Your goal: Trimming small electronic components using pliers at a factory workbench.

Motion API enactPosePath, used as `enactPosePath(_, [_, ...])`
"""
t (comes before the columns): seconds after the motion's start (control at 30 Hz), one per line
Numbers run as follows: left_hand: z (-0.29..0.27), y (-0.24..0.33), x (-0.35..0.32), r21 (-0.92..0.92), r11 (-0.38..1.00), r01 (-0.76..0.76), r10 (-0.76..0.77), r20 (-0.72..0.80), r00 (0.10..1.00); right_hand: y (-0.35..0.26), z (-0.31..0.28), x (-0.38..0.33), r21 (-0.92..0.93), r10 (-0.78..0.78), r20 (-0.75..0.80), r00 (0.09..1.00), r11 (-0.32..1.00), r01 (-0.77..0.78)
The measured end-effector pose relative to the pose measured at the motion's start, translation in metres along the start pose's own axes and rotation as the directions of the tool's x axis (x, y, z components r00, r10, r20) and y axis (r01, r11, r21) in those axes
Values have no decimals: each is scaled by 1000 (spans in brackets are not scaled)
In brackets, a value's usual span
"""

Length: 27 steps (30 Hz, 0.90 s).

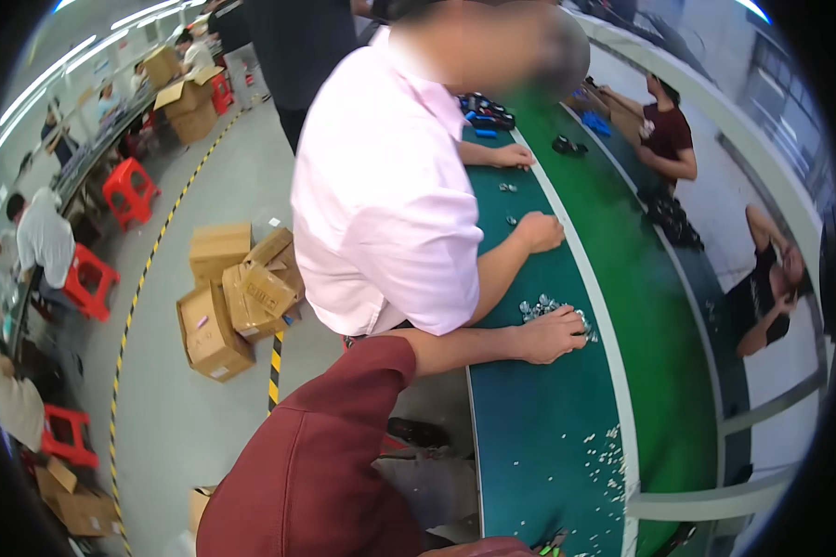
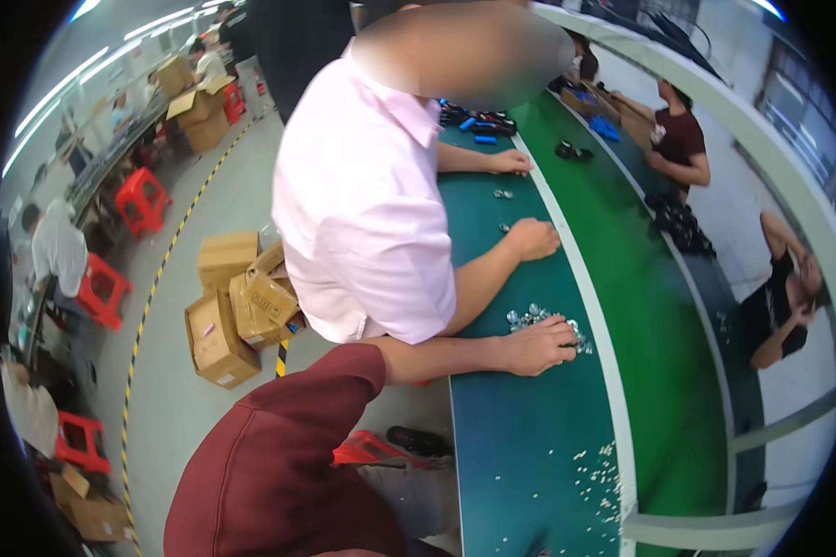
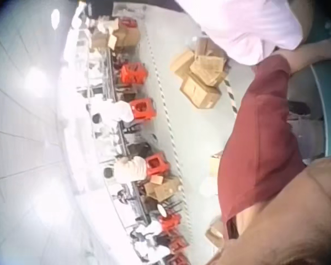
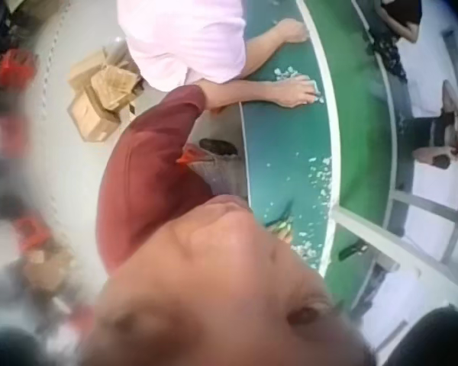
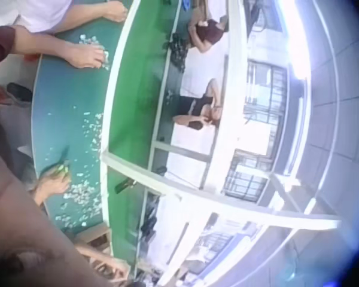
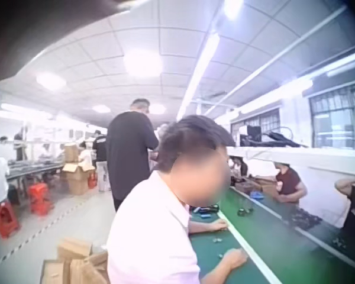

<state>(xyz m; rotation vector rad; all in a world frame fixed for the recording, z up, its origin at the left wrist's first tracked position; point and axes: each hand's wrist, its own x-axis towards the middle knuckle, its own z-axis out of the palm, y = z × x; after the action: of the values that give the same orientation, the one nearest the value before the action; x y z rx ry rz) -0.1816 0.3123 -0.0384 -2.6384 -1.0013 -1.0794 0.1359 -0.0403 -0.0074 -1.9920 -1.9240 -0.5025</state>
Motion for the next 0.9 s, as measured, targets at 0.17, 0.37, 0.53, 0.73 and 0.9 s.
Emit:
enactPosePath(0.17, [19, 8, 4, 21, 994, 109, -105, -136, 985, -18, -23, 18, -132, -104, -9, 995, 986, 102])
enactPosePath(0.37, [40, 168, 44, -454, 884, -106, 79, -78, 994, 10, -1, -4, 114, 157, -220, 963, 984, -134])
enactPosePath(0.53, [89, 314, 46, -775, 568, -278, 396, -38, 917, 5, -32, -3, 512, 507, -519, 688, 829, -224])
enactPosePath(0.73, [144, 396, 18, -773, 577, -264, 595, 177, 784, 40, -27, -45, 493, 486, -562, 669, 847, -200])
enactPosePath(0.9, [182, 414, 26, -631, 649, -426, 506, -60, 860, 41, -15, -43, 516, 452, -597, 663, 849, -114])
